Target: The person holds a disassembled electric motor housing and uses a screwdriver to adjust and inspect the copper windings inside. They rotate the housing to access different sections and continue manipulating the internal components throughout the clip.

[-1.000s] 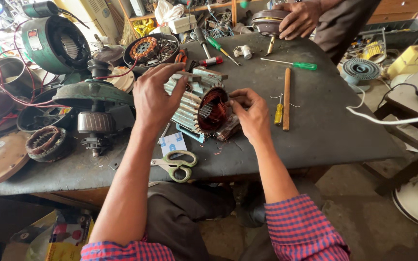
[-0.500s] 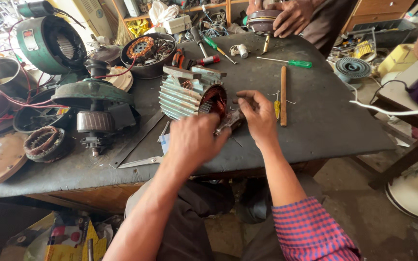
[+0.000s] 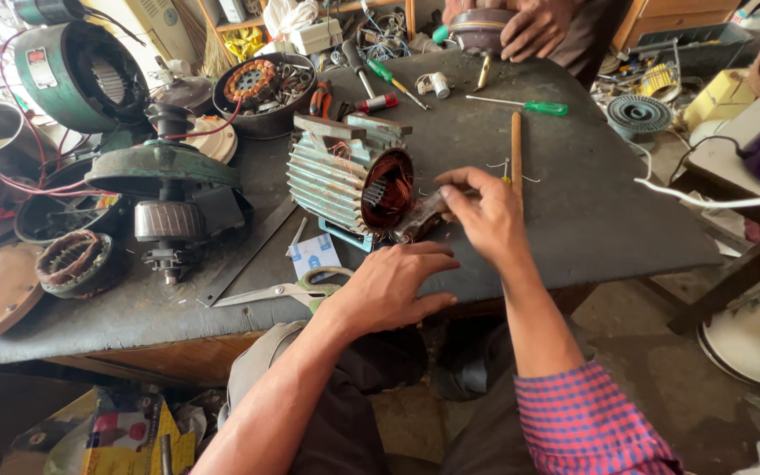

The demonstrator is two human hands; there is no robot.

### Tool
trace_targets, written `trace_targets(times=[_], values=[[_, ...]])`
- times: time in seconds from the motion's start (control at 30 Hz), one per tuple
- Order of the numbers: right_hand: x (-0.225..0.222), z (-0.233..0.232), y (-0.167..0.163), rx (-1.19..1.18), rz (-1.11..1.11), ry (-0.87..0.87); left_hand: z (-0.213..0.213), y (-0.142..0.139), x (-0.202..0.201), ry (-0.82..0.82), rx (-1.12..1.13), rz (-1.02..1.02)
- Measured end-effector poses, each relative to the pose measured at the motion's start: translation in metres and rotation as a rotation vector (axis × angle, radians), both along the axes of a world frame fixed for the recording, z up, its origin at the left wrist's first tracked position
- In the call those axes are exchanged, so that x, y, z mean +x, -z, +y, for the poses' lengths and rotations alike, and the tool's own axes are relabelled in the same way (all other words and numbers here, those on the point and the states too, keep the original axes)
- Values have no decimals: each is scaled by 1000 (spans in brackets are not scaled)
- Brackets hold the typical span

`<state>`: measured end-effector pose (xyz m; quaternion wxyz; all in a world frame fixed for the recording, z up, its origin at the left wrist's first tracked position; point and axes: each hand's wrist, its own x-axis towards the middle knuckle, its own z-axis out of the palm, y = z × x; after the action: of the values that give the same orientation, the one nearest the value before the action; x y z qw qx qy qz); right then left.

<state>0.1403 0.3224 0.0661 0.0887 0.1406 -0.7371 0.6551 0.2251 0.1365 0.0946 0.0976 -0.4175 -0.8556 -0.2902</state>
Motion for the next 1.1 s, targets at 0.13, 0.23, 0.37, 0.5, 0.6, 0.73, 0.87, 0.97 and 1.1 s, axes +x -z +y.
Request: trace_targets(times=[0.13,0.23,0.37,0.5,0.6,0.73,0.87,0.97,1.1], values=[[-14,3,-17,12,-16,53,-2,-12,-3,4,61,-136],[-40,4,-26,193,152,157,-3,-18,-3,-11,104,-159],[-86,8,-16,418,459,276,-6,-21,-5,-155,115,-41],[-109,21,14,461,432,196,-10,-21,-9,-317,236,166],[-124,27,27,452,-84,151,-15,-23,-10,-390,357,193],[-138,35,28,489,-77,14,-22,-29,-12,-502,424,233],[-133,42,27,480,49,-143,-33,-34,-13,-556,530,348],[-122,43,24,311,97,-201,-48,-35,-18,-627,556,339],[-112,39,20,63,150,-145,-66,-30,-26,-780,496,247]])
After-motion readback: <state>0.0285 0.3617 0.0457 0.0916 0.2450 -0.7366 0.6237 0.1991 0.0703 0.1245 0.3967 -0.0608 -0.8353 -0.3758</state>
